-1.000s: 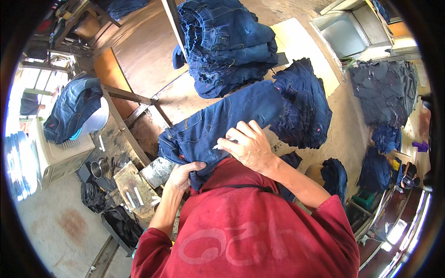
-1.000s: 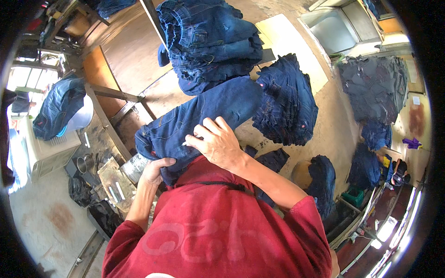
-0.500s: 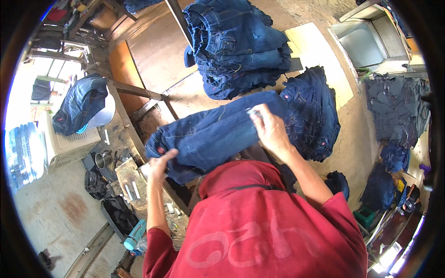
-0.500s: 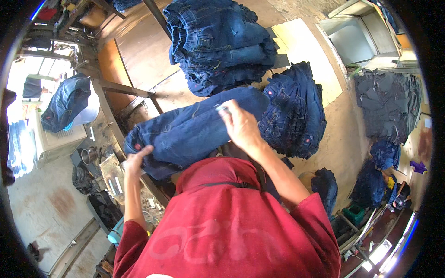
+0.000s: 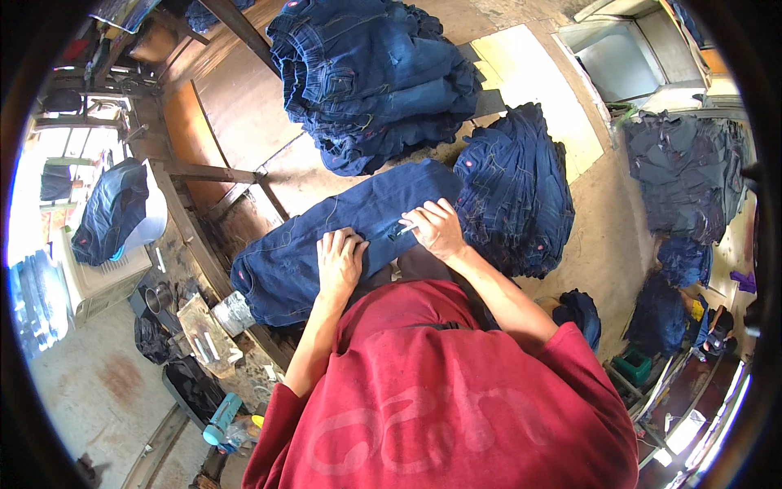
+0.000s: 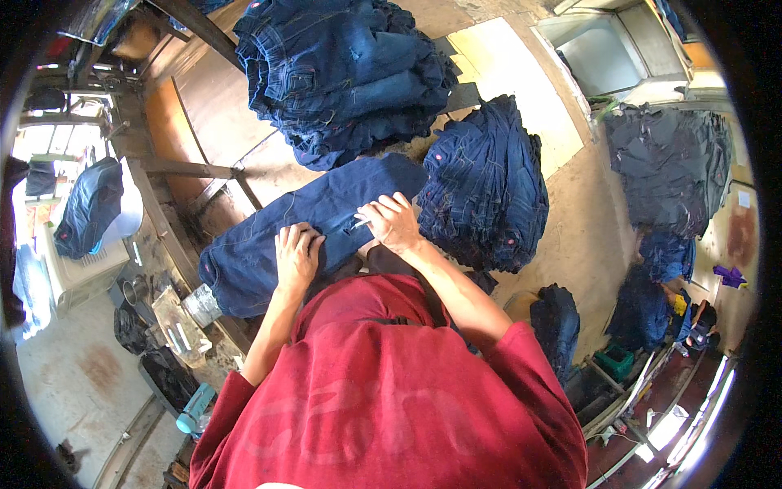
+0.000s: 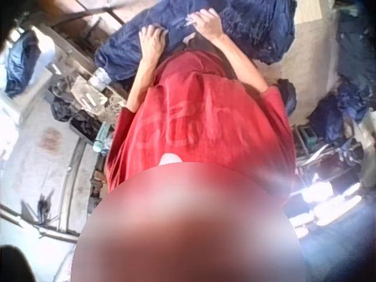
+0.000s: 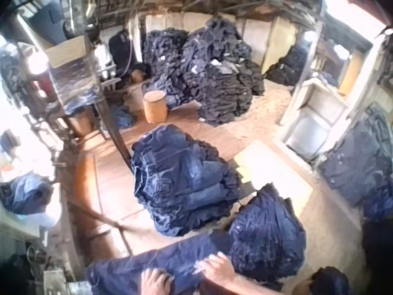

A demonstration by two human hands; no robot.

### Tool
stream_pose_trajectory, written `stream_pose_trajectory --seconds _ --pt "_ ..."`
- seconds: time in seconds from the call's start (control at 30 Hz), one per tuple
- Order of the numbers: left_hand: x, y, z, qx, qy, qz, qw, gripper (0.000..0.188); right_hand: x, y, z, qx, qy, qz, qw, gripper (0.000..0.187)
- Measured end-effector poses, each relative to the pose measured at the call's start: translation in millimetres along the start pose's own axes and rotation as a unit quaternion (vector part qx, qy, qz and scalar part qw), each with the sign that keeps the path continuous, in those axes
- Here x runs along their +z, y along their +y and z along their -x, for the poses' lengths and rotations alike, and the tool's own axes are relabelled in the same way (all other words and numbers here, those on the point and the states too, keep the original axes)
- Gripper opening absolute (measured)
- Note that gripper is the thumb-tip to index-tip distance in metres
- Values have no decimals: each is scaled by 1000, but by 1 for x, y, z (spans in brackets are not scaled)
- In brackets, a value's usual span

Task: The person scrapes loose threads and lint off denim jeans using a small handheld tool. They repeatedly pick up jeans from a pile, scrape the surface, and place them back down.

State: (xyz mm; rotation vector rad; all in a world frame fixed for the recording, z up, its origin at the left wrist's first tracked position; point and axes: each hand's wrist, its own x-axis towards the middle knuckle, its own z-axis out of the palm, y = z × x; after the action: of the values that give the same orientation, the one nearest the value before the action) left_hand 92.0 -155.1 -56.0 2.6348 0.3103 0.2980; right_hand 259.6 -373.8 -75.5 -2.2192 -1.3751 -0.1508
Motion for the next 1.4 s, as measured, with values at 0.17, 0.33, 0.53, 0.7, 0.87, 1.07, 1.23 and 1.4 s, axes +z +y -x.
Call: stream_pose_trajectory --seconds 0.17,0.33,0.53,0.7,0.87,1.07,1.23,1.4 --pt "-15 -3 -1 2 11 -19 1000 13 -17 20 -7 -7 -48 5 999 15" --pt "-20 62 -6 -181 -42 128 974 30 -27 10 -9 189 -113 -228 949 20" --pt "-3 102 -33 -339 -181 393 836 77 -47 0 -16 230 -81 -275 930 6" --pt "-1 107 -20 -503 -135 593 614 61 -60 -21 -12 438 -153 -81 882 54" --pt "3 104 -15 -494 -89 590 633 14 -44 -29 -1 396 -147 -167 891 52" --pt "-2 97 -10 -537 -109 599 584 17 -31 -28 9 371 -148 -195 896 44" --pt "8 83 -18 -378 -159 485 772 18 -36 -31 8 381 -137 -204 891 35" --pt "7 80 -10 -497 -156 553 651 20 -38 -30 7 371 -151 -200 894 35"
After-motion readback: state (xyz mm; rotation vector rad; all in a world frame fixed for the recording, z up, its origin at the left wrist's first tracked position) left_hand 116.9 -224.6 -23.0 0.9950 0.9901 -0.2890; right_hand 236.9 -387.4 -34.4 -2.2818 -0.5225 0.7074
